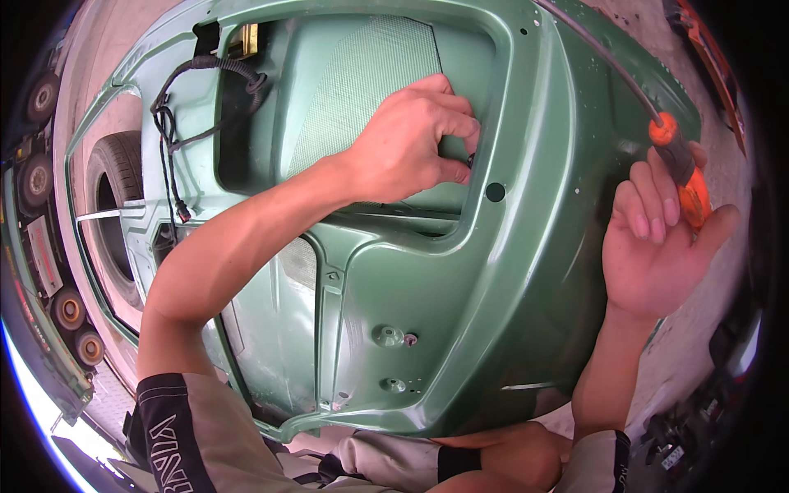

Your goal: The person installs components onto a green car door panel, using a screwdriver to secure screws into the metal frame and positioning a wiring harness and internal latch mechanism by hand.

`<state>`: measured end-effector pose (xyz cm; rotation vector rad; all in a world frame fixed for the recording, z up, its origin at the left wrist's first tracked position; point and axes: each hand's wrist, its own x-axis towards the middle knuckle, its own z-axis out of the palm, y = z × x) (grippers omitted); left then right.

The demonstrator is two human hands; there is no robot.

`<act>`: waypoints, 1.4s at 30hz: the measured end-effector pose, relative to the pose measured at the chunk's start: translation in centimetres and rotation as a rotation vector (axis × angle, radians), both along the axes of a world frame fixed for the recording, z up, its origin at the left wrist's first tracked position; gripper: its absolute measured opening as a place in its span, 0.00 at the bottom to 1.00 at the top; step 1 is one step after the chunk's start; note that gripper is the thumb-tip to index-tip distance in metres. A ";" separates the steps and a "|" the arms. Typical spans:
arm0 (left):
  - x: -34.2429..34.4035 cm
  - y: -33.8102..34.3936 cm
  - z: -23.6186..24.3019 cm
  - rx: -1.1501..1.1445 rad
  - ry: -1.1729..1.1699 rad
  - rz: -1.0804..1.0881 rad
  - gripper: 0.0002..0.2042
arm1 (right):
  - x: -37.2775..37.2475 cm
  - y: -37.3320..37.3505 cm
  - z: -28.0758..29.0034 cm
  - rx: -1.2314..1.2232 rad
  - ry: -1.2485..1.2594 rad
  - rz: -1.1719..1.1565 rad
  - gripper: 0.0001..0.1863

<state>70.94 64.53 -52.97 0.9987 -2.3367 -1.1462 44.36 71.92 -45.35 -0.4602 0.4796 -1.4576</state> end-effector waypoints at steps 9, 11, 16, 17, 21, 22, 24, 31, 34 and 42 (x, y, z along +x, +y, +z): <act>-0.5 0.5 -0.6 -0.043 0.018 0.034 0.15 | -0.3 0.0 0.0 0.009 -0.024 0.029 0.29; -0.6 0.6 -0.5 -0.091 -0.002 0.018 0.15 | -0.5 -0.1 -0.1 -0.016 -0.027 0.035 0.30; -0.4 0.9 -0.1 -0.150 -0.037 -0.003 0.16 | -0.9 0.0 -0.9 -0.053 -0.029 0.063 0.31; -0.5 1.0 -0.2 -0.146 -0.040 -0.008 0.16 | -0.9 0.0 -0.9 -0.052 -0.032 0.062 0.32; -0.6 1.0 -0.7 -0.173 -0.057 0.017 0.16 | -0.9 0.1 -0.9 -0.036 -0.028 0.068 0.33; -0.6 1.1 -0.7 -0.190 -0.054 0.028 0.17 | -0.8 0.0 -0.9 -0.040 -0.023 0.067 0.33; -0.9 1.1 -0.4 -0.189 -0.067 0.024 0.18 | -0.8 0.1 -0.8 -0.047 -0.013 0.067 0.33; -0.7 0.9 -0.1 -0.191 -0.057 -0.032 0.21 | -0.7 0.2 -0.8 -0.051 -0.013 0.064 0.34; -0.6 0.9 -0.4 -0.208 -0.060 -0.045 0.20 | -0.8 0.3 -0.7 -0.043 -0.016 0.070 0.34; 1.3 -0.1 0.0 -0.203 -0.160 -0.143 0.21 | -0.8 -0.2 -0.7 -0.043 -0.026 0.095 0.32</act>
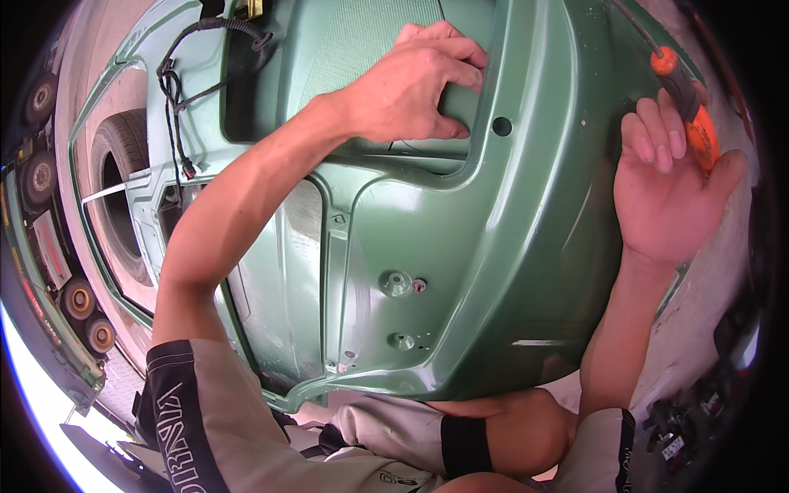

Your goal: The person installs components onto a green car door panel, using a screwdriver to secure screws into the metal frame and positioning a wiring harness and internal latch mechanism by hand.

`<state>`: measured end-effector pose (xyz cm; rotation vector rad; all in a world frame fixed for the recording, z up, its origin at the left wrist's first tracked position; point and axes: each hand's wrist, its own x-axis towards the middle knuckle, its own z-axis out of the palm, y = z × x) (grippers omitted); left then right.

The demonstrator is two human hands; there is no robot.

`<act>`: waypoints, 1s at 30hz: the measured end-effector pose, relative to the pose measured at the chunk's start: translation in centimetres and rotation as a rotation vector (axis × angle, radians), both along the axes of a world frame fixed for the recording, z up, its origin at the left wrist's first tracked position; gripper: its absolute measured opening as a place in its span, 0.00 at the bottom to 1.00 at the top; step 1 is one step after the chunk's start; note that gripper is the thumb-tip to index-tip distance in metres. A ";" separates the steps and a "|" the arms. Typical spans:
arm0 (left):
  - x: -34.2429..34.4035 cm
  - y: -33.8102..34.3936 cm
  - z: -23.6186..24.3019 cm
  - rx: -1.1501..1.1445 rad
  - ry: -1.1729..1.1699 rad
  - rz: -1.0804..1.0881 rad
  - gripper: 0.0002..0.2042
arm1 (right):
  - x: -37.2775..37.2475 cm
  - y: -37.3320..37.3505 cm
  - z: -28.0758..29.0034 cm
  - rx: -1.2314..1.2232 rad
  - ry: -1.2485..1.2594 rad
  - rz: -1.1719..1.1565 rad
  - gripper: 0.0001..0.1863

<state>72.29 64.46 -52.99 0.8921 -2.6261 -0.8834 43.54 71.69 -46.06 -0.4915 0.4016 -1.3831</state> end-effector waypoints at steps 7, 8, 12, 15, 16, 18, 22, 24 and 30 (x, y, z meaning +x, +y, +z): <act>5.1 5.4 6.2 0.102 0.319 0.275 0.18 | -1.7 -0.6 0.2 0.099 0.093 0.040 0.21; 5.9 7.7 8.2 0.202 0.349 0.200 0.18 | -1.7 -0.9 0.5 0.109 0.095 0.057 0.19; 4.5 15.3 7.8 0.321 0.231 0.158 0.22 | -2.1 -1.0 0.3 0.013 0.070 0.073 0.16; 3.9 16.8 6.2 0.181 0.183 0.104 0.18 | -1.7 -0.2 0.5 0.032 0.117 0.006 0.19; 3.7 17.1 6.2 0.153 0.198 0.086 0.16 | -0.9 0.2 0.6 -0.005 0.150 0.018 0.23; 4.1 17.8 5.6 0.118 0.217 0.106 0.12 | 0.1 0.4 0.1 -0.069 0.177 0.028 0.28; 4.1 17.0 5.5 0.034 0.220 0.082 0.11 | 0.6 0.5 0.2 -0.129 0.193 0.011 0.39; 3.9 15.7 5.5 0.130 0.381 0.110 0.11 | 0.6 0.8 0.2 -0.080 0.169 -0.008 0.39; 2.9 4.9 5.0 0.333 0.414 0.334 0.07 | 0.5 0.5 0.2 -0.082 0.186 0.005 0.43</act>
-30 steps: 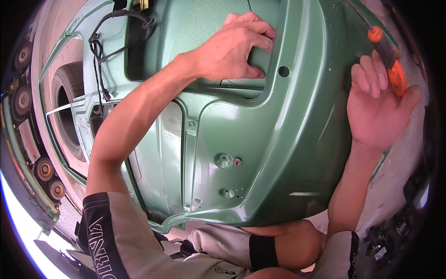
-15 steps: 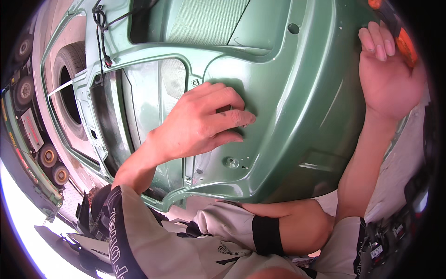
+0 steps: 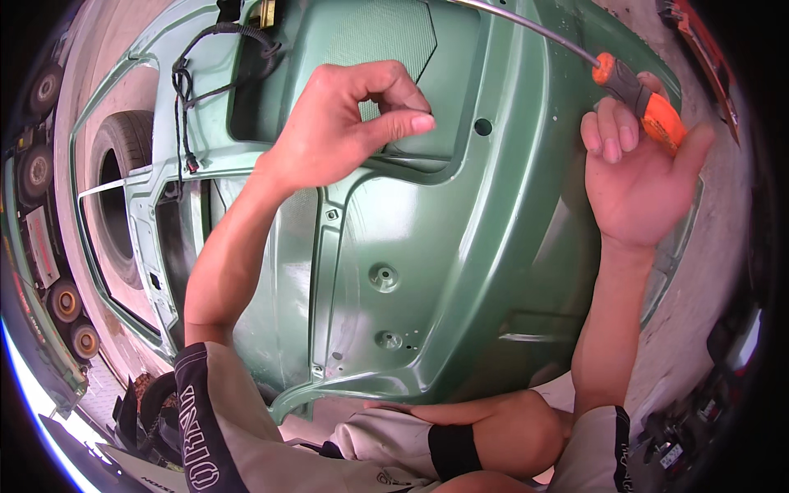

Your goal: The person installs components onto a green car door panel, using a screwdriver to secure screws into the metal frame and positioning a wiring harness and internal latch mechanism by hand.

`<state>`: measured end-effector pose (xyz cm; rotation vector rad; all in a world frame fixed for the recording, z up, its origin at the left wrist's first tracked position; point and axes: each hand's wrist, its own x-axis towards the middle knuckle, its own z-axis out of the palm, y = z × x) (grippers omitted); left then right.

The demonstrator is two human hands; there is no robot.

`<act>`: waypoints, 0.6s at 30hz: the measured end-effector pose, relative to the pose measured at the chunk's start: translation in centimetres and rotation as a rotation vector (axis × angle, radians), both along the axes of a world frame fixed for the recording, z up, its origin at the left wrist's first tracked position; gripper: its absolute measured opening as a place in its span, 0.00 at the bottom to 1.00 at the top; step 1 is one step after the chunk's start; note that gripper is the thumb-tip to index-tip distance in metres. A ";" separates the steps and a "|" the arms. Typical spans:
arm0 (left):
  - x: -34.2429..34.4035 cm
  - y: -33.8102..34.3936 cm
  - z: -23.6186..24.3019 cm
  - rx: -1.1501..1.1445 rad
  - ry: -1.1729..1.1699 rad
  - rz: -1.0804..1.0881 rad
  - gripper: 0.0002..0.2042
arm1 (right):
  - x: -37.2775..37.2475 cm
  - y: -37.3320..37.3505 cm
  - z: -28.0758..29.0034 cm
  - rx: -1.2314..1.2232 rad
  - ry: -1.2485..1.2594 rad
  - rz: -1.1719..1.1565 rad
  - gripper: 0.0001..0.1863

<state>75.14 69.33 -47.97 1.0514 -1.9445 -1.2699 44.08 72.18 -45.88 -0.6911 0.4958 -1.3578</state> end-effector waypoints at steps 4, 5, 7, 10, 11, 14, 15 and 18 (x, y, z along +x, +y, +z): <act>-0.8 -7.2 -2.8 0.182 0.013 -0.044 0.09 | 0.2 -0.1 -0.3 0.004 -0.010 -0.014 0.43; -1.2 -8.1 -2.8 0.263 0.007 -0.131 0.09 | 0.1 0.0 -0.4 -0.001 0.000 -0.016 0.43; -2.0 -9.1 -2.7 0.369 -0.044 -0.239 0.09 | 0.1 0.1 -0.5 0.002 0.010 -0.023 0.44; -2.2 -9.6 -3.5 0.393 0.026 -0.296 0.08 | 0.3 0.1 0.0 0.002 0.004 -0.040 0.39; -2.1 -9.4 -3.5 0.397 0.024 -0.304 0.08 | 0.2 0.1 0.0 0.007 0.012 -0.030 0.40; -1.9 -9.2 -3.6 0.419 0.140 -0.307 0.08 | 0.1 0.1 0.3 0.020 0.027 -0.022 0.41; -1.9 -9.4 -4.0 0.421 0.161 -0.340 0.07 | -0.1 0.1 0.2 0.022 0.029 -0.019 0.41; -2.4 -9.3 -3.5 0.478 0.103 -0.374 0.06 | -0.7 0.2 0.0 0.013 0.003 -0.014 0.40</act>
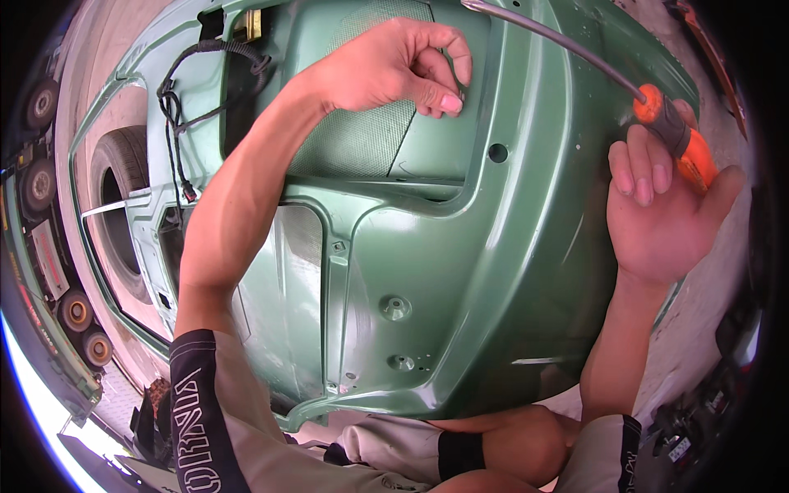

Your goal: The person installs components onto a green car door panel, using a screwdriver to secure screws into the metal frame and positioning a wiring harness and internal latch mechanism by hand.

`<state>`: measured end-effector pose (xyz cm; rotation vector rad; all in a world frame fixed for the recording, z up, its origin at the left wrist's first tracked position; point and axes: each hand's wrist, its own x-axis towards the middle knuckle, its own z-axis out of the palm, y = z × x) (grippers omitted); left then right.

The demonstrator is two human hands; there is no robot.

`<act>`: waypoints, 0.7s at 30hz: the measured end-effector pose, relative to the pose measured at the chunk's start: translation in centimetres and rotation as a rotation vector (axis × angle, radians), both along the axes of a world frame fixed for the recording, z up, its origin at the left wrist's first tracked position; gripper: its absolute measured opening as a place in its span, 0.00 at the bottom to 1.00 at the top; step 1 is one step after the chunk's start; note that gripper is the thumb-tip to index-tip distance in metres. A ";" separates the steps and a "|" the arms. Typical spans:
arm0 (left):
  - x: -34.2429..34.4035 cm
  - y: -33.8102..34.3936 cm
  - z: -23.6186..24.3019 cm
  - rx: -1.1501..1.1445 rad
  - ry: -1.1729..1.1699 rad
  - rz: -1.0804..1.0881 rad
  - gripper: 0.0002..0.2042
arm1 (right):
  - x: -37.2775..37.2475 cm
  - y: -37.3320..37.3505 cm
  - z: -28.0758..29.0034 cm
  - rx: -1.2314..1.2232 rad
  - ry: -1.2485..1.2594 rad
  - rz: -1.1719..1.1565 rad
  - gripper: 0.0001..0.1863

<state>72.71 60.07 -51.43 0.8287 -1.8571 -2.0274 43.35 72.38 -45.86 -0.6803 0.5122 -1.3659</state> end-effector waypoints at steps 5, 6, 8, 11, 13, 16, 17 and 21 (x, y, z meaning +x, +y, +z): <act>0.2 0.3 0.9 0.008 -0.201 -0.041 0.09 | 0.5 -0.1 0.4 0.078 -0.089 -0.043 0.37; 0.1 0.4 0.9 0.008 -0.198 -0.042 0.09 | 0.4 -0.1 0.5 0.079 -0.094 -0.051 0.37; -0.1 0.7 0.8 0.078 -0.221 -0.074 0.09 | 0.3 0.4 0.4 0.086 -0.095 -0.084 0.36; -0.6 0.9 1.1 0.072 -0.219 -0.070 0.06 | 0.1 0.3 0.4 0.075 -0.084 -0.097 0.34; -0.8 1.0 0.9 0.064 -0.223 -0.071 0.05 | 0.1 0.3 0.6 0.067 -0.079 -0.085 0.33; -0.5 1.2 0.4 -0.050 -0.138 0.022 0.07 | 0.5 0.3 0.4 0.067 -0.097 -0.129 0.31; -0.7 1.3 0.7 -0.174 -0.163 -0.013 0.08 | 0.4 0.3 0.3 0.036 -0.098 -0.101 0.31; -1.5 1.7 -0.3 -0.438 -0.152 -0.019 0.10 | 0.4 0.4 0.5 -0.010 -0.088 -0.060 0.30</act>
